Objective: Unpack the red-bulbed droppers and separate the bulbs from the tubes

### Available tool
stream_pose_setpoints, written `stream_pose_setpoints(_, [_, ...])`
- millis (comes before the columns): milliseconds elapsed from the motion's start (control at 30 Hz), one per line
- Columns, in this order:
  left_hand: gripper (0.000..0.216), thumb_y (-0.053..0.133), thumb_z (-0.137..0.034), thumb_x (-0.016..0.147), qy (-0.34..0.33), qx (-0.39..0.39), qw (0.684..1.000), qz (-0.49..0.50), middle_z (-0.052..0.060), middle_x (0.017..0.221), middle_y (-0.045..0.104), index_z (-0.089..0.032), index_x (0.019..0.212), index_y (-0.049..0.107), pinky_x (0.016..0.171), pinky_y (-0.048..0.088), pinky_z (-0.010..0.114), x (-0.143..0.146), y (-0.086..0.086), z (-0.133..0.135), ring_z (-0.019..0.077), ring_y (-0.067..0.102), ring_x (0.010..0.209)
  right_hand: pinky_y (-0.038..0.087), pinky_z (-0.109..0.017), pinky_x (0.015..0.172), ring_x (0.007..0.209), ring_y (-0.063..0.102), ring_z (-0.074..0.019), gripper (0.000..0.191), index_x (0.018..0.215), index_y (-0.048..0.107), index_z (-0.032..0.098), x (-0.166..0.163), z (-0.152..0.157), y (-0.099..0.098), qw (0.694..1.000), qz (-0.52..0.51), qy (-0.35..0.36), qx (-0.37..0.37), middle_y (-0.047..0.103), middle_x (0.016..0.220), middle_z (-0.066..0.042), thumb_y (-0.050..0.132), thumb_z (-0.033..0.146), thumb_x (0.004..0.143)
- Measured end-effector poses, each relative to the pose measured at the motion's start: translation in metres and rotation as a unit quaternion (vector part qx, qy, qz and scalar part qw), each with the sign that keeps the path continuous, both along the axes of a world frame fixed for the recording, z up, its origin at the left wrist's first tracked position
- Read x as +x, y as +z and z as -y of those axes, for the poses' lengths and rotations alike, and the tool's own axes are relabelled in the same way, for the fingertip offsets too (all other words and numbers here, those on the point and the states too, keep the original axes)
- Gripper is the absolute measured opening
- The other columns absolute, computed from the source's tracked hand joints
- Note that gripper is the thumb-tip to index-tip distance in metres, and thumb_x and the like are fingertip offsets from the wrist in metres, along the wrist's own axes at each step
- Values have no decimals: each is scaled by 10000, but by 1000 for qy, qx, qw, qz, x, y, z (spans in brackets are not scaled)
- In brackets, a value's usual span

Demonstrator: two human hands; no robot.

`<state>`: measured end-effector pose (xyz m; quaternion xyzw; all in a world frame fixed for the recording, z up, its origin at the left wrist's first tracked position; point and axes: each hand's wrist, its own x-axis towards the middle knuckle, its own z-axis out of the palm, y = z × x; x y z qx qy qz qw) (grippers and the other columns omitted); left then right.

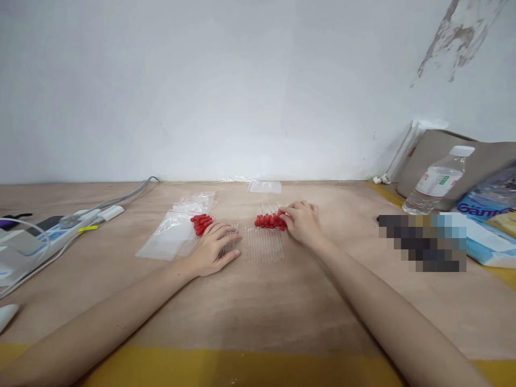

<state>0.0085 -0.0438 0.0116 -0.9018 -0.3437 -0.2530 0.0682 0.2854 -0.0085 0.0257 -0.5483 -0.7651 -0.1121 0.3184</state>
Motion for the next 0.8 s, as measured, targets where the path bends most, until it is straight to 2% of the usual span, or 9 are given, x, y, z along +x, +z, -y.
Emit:
stream_pose_setpoints(100, [332, 489, -371, 821, 4, 22, 1000, 12, 101, 1133, 517, -203, 1101, 547, 952, 324, 466, 0, -2, -1, 256, 426, 1102, 336, -387, 786, 851, 540, -214, 210, 919, 658, 233, 2, 2, 5, 996, -86, 1, 14, 665, 850, -44, 487, 283, 808])
stream_pose_setpoints(200, [381, 459, -302, 841, 29, 72, 996, 50, 134, 1236, 431, -187, 1204, 464, 955, 322, 476, 1, -4, 0, 271, 387, 1153, 390, -339, 747, 824, 564, -194, 203, 910, 651, 220, 0, 13, 10, 985, -162, 44, 48, 670, 876, -39, 498, 290, 796])
stream_pose_setpoints(300, [412, 444, -247, 845, 42, 130, 987, 88, 159, 1303, 354, -169, 1248, 415, 965, 315, 476, 5, -4, 2, 288, 343, 1202, 371, -368, 800, 805, 564, -198, 189, 906, 648, 225, -8, 37, 13, 984, -139, 60, 95, 665, 802, -37, 510, 293, 797])
stream_pose_setpoints(400, [433, 443, -250, 847, 38, 151, 983, 95, 155, 1288, 392, -173, 1269, 387, 975, 309, 470, 13, -2, 6, 283, 354, 1205, 333, -407, 844, 814, 559, -208, 168, 898, 647, 231, -18, 59, 13, 980, -131, 47, 142, 656, 781, -43, 527, 283, 793])
stream_pose_setpoints(467, [449, 443, -256, 850, 46, 166, 980, 97, 153, 1289, 409, -171, 1285, 367, 988, 293, 470, 17, -1, 9, 277, 355, 1214, 364, -391, 820, 816, 560, -199, 181, 932, 633, 232, -25, 67, 9, 975, -160, 80, 133, 655, 831, -45, 519, 278, 800])
stream_pose_setpoints(567, [438, 461, -255, 851, 45, 192, 978, 74, 139, 1279, 452, -174, 1275, 390, 1013, 238, 487, 20, 0, 11, 269, 364, 1221, 416, -358, 781, 828, 559, -180, 198, 974, 610, 240, -33, 69, -3, 961, -214, 157, 82, 646, 869, -38, 497, 273, 815])
stream_pose_setpoints(633, [362, 465, -243, 856, 24, 191, 980, 42, 97, 1187, 550, -205, 1216, 462, 1023, 199, 505, 21, 0, 11, 246, 443, 1159, 429, -350, 766, 824, 556, -175, 185, 959, 614, 245, -38, 68, -12, 954, -228, 190, 42, 641, 847, -35, 497, 264, 817])
stream_pose_setpoints(700, [247, 457, -231, 866, 4, 173, 985, 23, 39, 989, 653, -232, 1092, 556, 1025, 185, 510, 20, 0, 10, 193, 565, 976, 432, -348, 748, 807, 554, -172, 181, 948, 619, 248, -41, 67, -20, 951, -227, 208, 14, 641, 829, -35, 489, 257, 822])
stream_pose_setpoints(800, [173, 452, -228, 872, -1, 152, 988, 16, -9, 772, 671, -227, 921, 618, 1012, 222, 489, 20, -1, 10, 131, 592, 730, 402, -374, 777, 824, 552, -182, 186, 955, 614, 254, -44, 69, -25, 960, -184, 211, 1, 652, 864, -35, 488, 257, 818])
